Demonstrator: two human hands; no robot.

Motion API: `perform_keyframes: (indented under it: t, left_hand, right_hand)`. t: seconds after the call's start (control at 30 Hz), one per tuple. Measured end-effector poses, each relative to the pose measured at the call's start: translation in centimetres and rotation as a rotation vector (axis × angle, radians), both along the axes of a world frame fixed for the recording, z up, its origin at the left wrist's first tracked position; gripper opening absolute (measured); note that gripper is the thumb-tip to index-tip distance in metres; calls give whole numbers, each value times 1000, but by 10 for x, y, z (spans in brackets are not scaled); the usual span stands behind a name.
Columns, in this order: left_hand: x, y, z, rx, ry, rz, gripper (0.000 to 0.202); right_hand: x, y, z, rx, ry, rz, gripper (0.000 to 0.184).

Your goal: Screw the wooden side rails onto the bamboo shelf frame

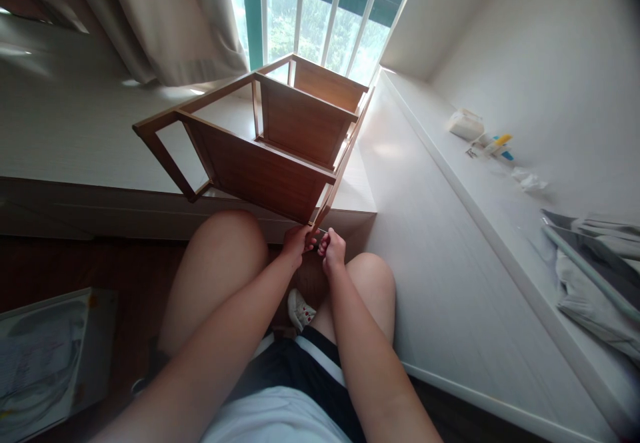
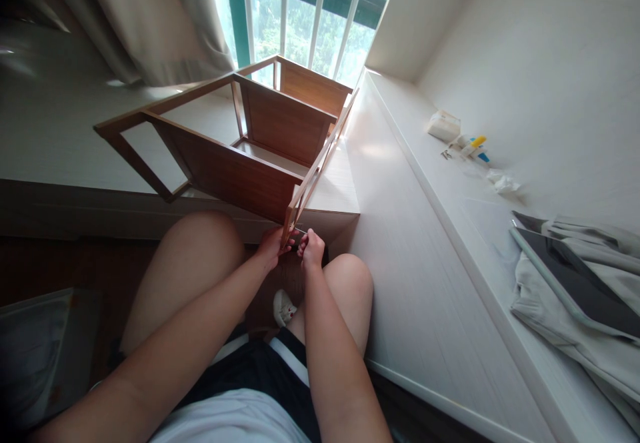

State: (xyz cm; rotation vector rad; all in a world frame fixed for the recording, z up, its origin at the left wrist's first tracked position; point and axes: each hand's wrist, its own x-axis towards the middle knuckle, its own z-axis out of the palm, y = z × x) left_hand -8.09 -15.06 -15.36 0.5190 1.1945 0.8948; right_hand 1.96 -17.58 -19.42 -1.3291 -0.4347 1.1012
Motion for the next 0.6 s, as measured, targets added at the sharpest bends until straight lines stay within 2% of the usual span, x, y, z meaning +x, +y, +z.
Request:
perform_keyframes:
  t: [0.3, 0.6]
  left_hand:
    - [0, -1, 2, 1, 2, 6, 15]
    - [0, -1, 4, 5, 6, -1, 19]
  right_hand:
    - [7, -1, 5, -20, -3, -20, 34]
    - [9, -2, -1, -9, -253, 9, 39]
